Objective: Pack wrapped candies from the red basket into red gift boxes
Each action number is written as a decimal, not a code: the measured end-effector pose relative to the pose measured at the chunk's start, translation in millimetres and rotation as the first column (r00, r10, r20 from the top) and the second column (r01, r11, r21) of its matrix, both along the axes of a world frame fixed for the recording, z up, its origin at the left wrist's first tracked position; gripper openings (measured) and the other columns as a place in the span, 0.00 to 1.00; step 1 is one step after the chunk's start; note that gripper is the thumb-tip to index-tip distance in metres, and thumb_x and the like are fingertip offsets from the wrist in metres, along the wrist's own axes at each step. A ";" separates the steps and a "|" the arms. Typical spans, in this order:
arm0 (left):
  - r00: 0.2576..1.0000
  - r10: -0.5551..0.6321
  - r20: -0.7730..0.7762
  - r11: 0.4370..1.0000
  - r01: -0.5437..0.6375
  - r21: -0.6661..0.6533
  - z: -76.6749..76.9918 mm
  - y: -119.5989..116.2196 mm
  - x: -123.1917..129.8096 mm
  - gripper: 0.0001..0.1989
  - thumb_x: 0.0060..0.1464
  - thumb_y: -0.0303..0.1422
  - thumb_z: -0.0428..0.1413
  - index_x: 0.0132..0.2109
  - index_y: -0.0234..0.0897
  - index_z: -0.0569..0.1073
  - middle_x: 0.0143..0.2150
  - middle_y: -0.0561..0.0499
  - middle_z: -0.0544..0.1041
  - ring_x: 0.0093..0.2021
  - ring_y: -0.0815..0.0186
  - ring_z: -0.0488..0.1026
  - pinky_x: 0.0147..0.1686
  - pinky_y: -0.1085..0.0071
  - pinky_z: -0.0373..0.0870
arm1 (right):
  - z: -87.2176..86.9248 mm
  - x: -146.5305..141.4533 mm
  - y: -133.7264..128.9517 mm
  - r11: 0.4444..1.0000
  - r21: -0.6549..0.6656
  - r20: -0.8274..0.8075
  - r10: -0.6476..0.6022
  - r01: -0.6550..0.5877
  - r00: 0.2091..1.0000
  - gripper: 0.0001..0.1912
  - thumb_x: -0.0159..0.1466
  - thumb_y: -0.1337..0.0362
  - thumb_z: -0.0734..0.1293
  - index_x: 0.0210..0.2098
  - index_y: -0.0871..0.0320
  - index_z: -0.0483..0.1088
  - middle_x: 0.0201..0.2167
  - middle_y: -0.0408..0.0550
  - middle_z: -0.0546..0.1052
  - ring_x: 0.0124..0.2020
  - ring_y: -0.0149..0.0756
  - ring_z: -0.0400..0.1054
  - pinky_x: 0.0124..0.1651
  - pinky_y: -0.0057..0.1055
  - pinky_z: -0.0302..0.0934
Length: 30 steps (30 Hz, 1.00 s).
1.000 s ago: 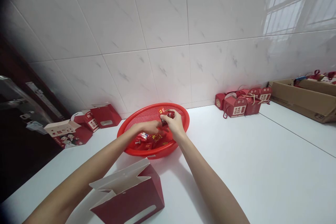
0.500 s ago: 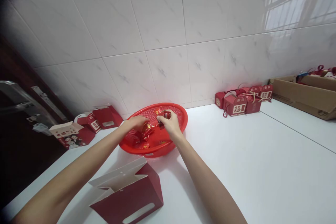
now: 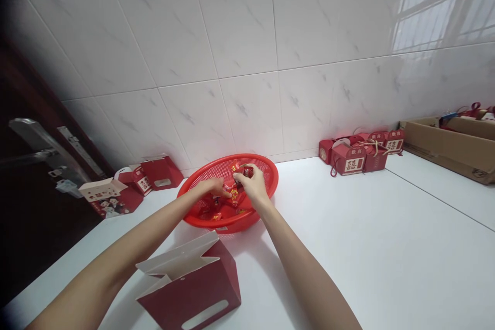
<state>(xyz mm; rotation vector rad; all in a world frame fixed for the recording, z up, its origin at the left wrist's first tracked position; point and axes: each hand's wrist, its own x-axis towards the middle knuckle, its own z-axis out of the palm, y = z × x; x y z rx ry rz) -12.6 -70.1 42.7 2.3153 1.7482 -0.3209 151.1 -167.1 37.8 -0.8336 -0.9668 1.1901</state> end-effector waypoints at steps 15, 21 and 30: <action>0.977 0.135 -0.163 0.913 -0.058 0.405 14.5 -12.5 3.4 0.20 0.56 0.26 0.55 0.57 0.37 0.72 0.59 0.33 0.71 0.60 0.44 0.67 0.55 0.53 0.65 | 3.5 -1.4 -3.3 1.000 -0.015 0.006 -0.009 0.009 1.000 0.17 0.46 0.60 0.75 0.32 0.55 0.69 0.23 0.38 0.72 0.27 0.35 0.69 0.29 0.30 0.65; 0.985 0.062 -0.161 0.928 0.003 0.373 20.6 -14.1 -0.5 0.19 0.52 0.22 0.55 0.50 0.40 0.78 0.56 0.40 0.74 0.55 0.51 0.72 0.48 0.63 0.69 | 2.4 -1.2 -2.1 1.000 -0.026 0.010 0.001 0.000 1.000 0.18 0.46 0.59 0.74 0.34 0.56 0.69 0.24 0.39 0.74 0.28 0.36 0.70 0.30 0.31 0.65; 0.994 -0.108 -0.003 0.963 0.105 0.247 19.5 -8.2 -3.8 0.16 0.56 0.27 0.55 0.50 0.42 0.80 0.46 0.49 0.81 0.47 0.59 0.77 0.43 0.72 0.70 | 1.7 -1.5 -2.2 1.000 -0.016 0.014 -0.005 0.005 1.000 0.17 0.46 0.59 0.74 0.33 0.56 0.68 0.23 0.37 0.72 0.27 0.34 0.69 0.29 0.31 0.64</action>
